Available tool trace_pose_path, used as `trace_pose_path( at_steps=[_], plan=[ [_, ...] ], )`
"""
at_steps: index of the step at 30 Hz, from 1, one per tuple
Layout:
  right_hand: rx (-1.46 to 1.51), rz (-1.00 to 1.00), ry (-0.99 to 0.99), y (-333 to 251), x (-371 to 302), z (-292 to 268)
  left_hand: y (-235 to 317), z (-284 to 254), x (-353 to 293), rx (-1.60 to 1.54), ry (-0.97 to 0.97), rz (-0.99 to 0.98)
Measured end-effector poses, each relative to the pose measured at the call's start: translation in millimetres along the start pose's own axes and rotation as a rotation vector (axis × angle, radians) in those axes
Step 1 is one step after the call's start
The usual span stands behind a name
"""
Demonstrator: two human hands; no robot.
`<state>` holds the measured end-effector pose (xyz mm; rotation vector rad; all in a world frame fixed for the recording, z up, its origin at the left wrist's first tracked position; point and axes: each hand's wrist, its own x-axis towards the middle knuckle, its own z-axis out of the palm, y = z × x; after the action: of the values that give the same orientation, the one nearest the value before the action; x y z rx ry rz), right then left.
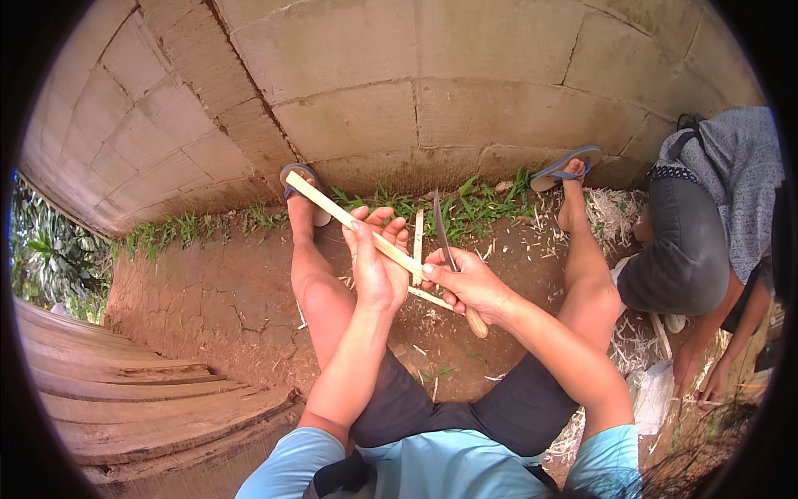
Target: The person sits on the ground and uses a curved knife to shave thin strips from a small wooden stick. They hold the stick in their left hand and repeatedly draw the knife along its length to create wood shavings. Another person is visible nearby, also working on wood.
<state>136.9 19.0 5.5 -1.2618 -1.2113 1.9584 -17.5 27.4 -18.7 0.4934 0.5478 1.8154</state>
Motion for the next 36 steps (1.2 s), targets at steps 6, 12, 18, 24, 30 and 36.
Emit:
trace_pose_path(
  at_steps=[6, 12, 18, 24, 30, 36],
  plan=[
    [0.373, -0.061, 0.182, -25.1, 5.6, -31.2, 2.0, -12.3, -5.5, 0.018, -0.266, -0.147],
    [0.531, -0.254, 0.371, -56.9, -11.2, -71.3, -10.3, -7.7, -19.9, 0.227, -0.549, -0.089],
    [0.463, -0.358, 0.416, -53.0, -25.0, -84.8, -12.8, 1.1, -32.1, 1.01, -0.807, 0.278],
    [0.392, -0.389, 0.397, -47.8, -22.2, -81.0, -15.3, 2.0, -40.0, 1.206, -0.686, 0.11],
    [0.351, -0.384, 0.395, -55.3, -26.9, -79.6, -3.1, -13.0, -32.8, -0.126, -0.535, -0.862],
    [0.363, -0.426, 0.336, -52.2, -22.5, -78.2, 3.2, -9.1, -31.8, -0.177, -0.531, -0.887]
  ],
)
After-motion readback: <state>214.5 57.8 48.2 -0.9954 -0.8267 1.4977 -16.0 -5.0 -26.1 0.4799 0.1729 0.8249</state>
